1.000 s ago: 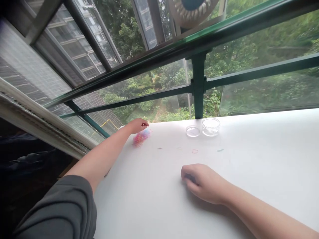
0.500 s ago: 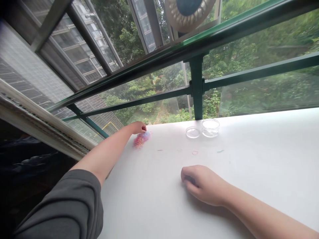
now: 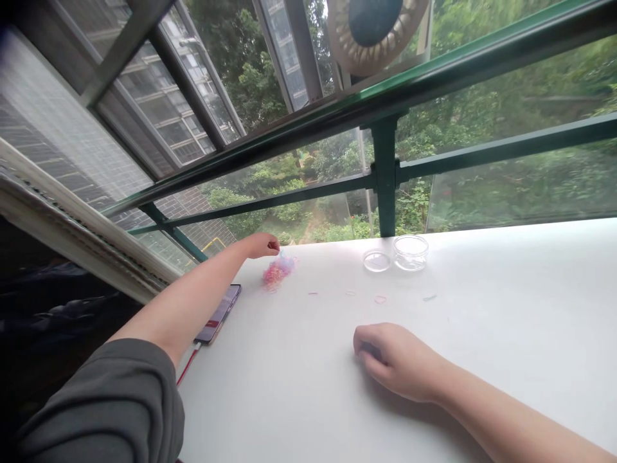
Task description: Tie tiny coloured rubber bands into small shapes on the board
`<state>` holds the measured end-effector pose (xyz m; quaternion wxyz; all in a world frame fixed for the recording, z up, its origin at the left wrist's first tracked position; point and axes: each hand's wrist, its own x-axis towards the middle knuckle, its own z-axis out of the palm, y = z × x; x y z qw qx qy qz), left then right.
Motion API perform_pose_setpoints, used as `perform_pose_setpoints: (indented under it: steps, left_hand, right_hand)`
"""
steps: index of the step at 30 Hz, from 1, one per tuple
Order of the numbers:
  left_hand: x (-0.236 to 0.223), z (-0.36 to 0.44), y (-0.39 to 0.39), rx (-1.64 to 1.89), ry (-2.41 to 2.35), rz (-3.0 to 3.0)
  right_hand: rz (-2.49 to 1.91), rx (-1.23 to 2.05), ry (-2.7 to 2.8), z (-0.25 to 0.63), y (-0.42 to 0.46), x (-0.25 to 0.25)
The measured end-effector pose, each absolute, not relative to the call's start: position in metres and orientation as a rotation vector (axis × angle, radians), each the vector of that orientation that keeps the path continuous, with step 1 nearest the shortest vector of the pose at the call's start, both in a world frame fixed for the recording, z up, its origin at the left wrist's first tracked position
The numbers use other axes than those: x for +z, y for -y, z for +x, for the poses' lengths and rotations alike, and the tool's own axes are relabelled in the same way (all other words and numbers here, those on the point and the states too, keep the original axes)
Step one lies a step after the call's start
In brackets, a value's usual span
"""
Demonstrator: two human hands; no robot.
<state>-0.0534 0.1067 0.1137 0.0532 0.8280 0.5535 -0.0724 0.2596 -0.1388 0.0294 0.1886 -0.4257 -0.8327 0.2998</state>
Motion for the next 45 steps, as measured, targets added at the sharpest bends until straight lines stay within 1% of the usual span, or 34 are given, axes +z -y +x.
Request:
perform_pose_setpoints:
  steps: [6, 11, 13, 14, 16, 19, 22, 25, 28, 31, 37, 45]
  left_hand:
    - [0.127, -0.059, -0.099, -0.108, -1.686, 2.471]
    - [0.126, -0.052, -0.078, 0.091, -1.625, 2.446]
    - [0.118, -0.039, -0.06, 0.205, -1.526, 2.427]
    - [0.111, -0.03, -0.048, 0.353, -1.417, 2.359]
    - [0.096, -0.007, -0.02, 0.531, -1.206, 2.268]
    - [0.07, 0.031, 0.026, 0.629, -1.018, 2.263]
    - [0.048, 0.06, 0.062, 0.712, -0.881, 2.244]
    - [0.034, 0.072, 0.081, 0.735, -0.787, 2.285]
    - [0.028, 0.072, 0.086, 0.766, -0.739, 2.322]
    - [0.028, 0.069, 0.086, 0.828, -0.712, 2.354]
    - [0.028, 0.068, 0.089, 0.783, -0.645, 2.381]
    - [0.029, 0.07, 0.089, 0.838, -0.63, 2.327]
  right_hand:
    - [-1.197, 0.842, 2.333, 0.26, 0.139, 0.029]
    - [-1.191, 0.856, 2.315, 0.261, 0.138, 0.029]
    - [-1.194, 0.896, 2.273, 0.261, 0.137, 0.028]
    - [-1.194, 0.935, 2.238, 0.262, 0.136, 0.028]
    - [-1.19, 1.04, 2.127, 0.263, 0.134, 0.027]
    - [-1.16, 1.19, 1.887, 0.265, 0.131, 0.023]
    - [-1.151, 1.201, 1.682, 0.267, 0.13, 0.019]
    - [-1.135, 1.222, 1.597, 0.267, 0.131, 0.018]
    - [-1.191, 1.178, 1.656, 0.266, 0.132, 0.019]
    - [-1.263, 1.156, 1.694, 0.264, 0.133, 0.021]
    - [-1.276, 1.209, 1.682, 0.265, 0.135, 0.023]
    - [-1.299, 1.288, 1.672, 0.268, 0.135, 0.026]
